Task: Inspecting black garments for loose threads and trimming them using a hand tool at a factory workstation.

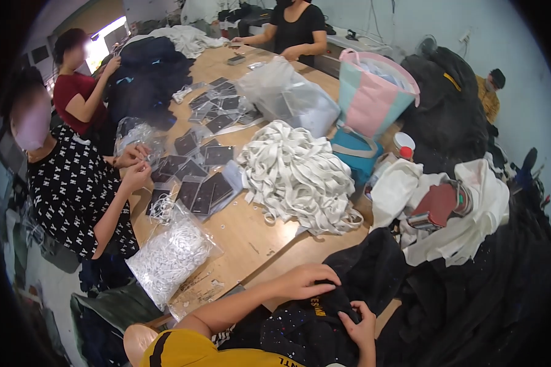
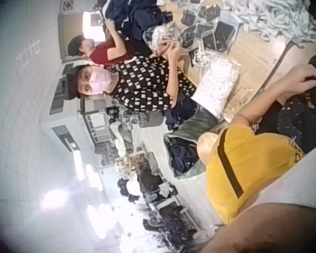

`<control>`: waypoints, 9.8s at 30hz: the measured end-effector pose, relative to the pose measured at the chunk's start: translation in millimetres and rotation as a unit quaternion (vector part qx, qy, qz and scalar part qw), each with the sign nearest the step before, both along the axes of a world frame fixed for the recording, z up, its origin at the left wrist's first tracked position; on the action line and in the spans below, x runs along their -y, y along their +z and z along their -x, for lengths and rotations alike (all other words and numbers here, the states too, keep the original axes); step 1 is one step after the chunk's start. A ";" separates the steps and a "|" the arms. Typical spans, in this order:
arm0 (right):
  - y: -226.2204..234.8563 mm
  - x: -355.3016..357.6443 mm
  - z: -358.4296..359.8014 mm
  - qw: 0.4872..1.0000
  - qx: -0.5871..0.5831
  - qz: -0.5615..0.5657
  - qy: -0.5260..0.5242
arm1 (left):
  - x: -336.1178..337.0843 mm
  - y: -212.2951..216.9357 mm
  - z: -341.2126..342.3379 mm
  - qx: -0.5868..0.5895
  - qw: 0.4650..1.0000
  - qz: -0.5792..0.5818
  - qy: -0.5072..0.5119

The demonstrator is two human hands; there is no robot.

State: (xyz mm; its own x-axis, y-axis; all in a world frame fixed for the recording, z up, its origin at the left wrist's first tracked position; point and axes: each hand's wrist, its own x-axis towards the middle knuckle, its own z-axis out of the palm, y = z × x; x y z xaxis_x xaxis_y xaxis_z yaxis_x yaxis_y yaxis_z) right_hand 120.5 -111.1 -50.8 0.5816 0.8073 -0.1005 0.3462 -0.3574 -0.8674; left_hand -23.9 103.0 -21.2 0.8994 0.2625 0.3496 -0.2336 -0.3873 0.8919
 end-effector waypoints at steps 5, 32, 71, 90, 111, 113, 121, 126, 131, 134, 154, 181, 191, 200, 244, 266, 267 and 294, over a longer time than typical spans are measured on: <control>32.1 -11.3 -6.4 0.995 0.039 0.027 0.092 | -62.0 64.3 81.7 -0.032 0.967 -0.115 0.226; 28.2 -39.2 -9.3 0.987 0.097 0.080 0.105 | -247.8 157.8 169.4 -0.403 0.729 -0.263 0.487; 10.1 -25.4 -15.5 0.982 0.125 -0.019 0.140 | -365.5 222.5 28.9 -0.418 0.660 -0.250 0.572; 39.5 -14.2 17.4 0.941 0.255 -0.130 0.182 | -0.1 59.3 -28.2 -0.232 0.912 -0.198 -0.273; 54.4 -14.1 26.8 0.961 0.202 -0.052 0.183 | 30.2 11.3 7.8 -0.195 0.941 -0.261 -0.093; 52.9 -13.2 26.5 0.959 0.209 -0.057 0.184 | 30.5 8.3 7.4 -0.176 0.946 -0.256 -0.090; 52.0 -12.3 26.6 0.962 0.202 -0.045 0.179 | 34.3 5.5 9.0 -0.184 0.945 -0.259 -0.079; 53.2 -12.4 27.0 0.963 0.197 -0.039 0.177 | 34.8 4.8 9.1 -0.178 0.946 -0.259 -0.075; 51.3 -11.5 26.0 0.963 0.198 -0.043 0.180 | 35.1 4.6 8.9 -0.178 0.946 -0.261 -0.074; 52.2 -11.6 25.9 0.963 0.197 -0.039 0.179 | 35.2 3.3 7.9 -0.177 0.946 -0.261 -0.077; 46.8 -7.8 25.3 0.974 0.163 -0.020 0.155 | 35.9 0.4 7.0 -0.156 0.948 -0.267 -0.077; 174.8 -15.5 -3.2 0.850 0.443 -0.276 -0.071 | 25.7 86.1 -26.4 0.193 0.965 -0.146 0.099; 220.1 -41.4 -26.5 0.798 0.522 -0.301 0.015 | -18.9 145.1 -41.0 0.228 0.907 -0.239 0.260; 102.4 -59.7 -46.9 0.851 0.419 -0.316 0.007 | -25.7 71.4 -59.7 0.192 0.919 -0.178 0.294; 87.2 7.4 -34.5 0.755 0.498 -0.422 0.054 | 7.0 74.4 -0.3 0.322 0.870 -0.360 0.098; 64.4 113.0 -29.9 0.946 0.249 0.202 0.053 | -81.1 60.9 54.5 -0.358 0.869 -0.222 0.260; 60.3 124.2 -25.2 0.952 0.211 0.220 0.018 | -73.3 53.3 68.2 -0.412 0.866 -0.186 0.216; 173.9 129.7 -90.0 0.729 -0.278 -0.558 -0.282 | 110.8 -38.2 51.1 -0.227 0.711 0.666 -0.009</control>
State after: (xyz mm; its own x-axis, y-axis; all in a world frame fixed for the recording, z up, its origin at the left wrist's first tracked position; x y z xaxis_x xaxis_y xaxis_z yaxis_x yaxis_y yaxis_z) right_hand 210.5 -240.8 123.1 0.9725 0.2152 0.0894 -0.0990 0.7287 -0.6776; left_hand -74.9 -7.9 -59.4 0.8477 0.0751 -0.5251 0.2013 0.8703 0.4494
